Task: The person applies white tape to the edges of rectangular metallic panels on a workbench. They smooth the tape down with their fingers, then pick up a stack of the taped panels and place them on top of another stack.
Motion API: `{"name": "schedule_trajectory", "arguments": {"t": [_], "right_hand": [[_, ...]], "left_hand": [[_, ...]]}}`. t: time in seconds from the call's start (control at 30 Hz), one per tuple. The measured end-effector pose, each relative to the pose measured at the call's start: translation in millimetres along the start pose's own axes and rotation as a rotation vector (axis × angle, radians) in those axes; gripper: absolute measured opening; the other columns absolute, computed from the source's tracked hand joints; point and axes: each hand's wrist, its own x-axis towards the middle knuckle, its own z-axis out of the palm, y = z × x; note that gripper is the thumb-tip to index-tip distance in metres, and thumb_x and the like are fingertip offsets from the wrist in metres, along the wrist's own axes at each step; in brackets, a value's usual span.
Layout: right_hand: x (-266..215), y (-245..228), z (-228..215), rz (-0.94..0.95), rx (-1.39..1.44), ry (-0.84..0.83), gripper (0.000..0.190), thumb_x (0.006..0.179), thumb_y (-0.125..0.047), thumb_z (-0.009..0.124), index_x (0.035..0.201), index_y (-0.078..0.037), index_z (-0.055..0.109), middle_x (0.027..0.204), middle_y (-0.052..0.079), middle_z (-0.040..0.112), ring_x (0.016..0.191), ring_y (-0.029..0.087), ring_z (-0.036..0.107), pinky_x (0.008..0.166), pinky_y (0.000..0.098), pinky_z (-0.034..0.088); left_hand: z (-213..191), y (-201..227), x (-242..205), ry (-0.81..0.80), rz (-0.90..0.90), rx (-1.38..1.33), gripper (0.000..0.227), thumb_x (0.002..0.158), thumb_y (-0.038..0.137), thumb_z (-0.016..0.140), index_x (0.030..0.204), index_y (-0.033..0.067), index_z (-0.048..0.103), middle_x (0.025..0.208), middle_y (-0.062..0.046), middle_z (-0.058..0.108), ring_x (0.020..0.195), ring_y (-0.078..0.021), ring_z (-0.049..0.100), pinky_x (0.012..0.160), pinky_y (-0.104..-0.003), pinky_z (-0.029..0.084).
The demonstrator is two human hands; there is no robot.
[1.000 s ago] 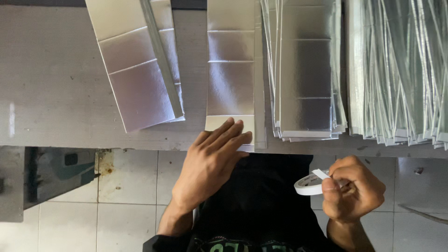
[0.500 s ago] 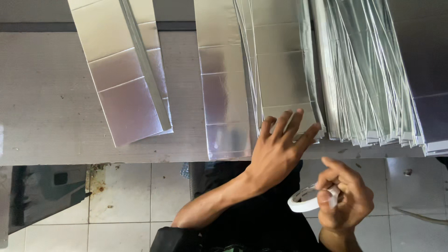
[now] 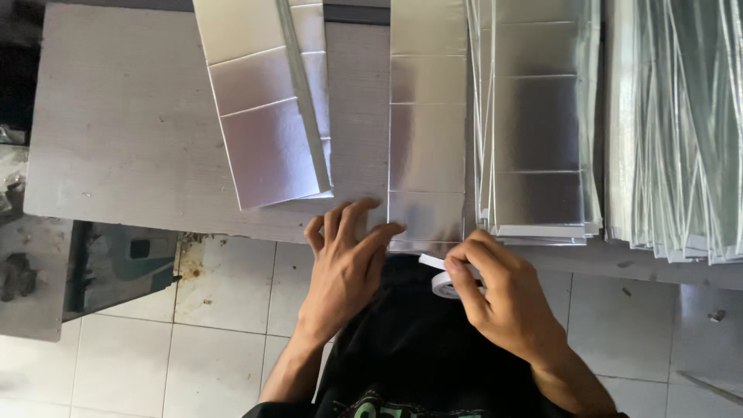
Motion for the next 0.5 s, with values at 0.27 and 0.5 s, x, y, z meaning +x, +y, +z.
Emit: {"name": "schedule_trajectory", "arguments": {"t": [0.27,0.5], "right_hand": [[31.8,3.3,41.2,0.063,-0.209,-0.037,0.019,0.099,-0.022,0.061,0.083,-0.014,0.067,0.068,0.01,0.068,0.069,0.037,0.072,0.057,0.0447,0.055],[31.0,8.5,47.2,0.089,-0.294,-0.081,0.015,0.097,-0.022,0.06,0.087,-0.016,0.069,0.073,0.009,0.071,0.073,0.036,0.074,0.06,0.0437,0.057]], "left_hand": [[8.3,-16.0,-7.4,-0.024,-0.128,-0.141,0.031,0.092,0.012,0.063,0.113,0.0316,0.073,0.138,-0.007,0.055,0.127,-0.0318,0.048,0.102,-0.047,0.025],[8.8,-17.1,-8.5,-0.039,-0.148,-0.176,0.031,0.092,0.012,0.064,0.114,0.0313,0.073,0.139,-0.007,0.054,0.127,-0.0319,0.045,0.102,-0.048,0.023]]}}
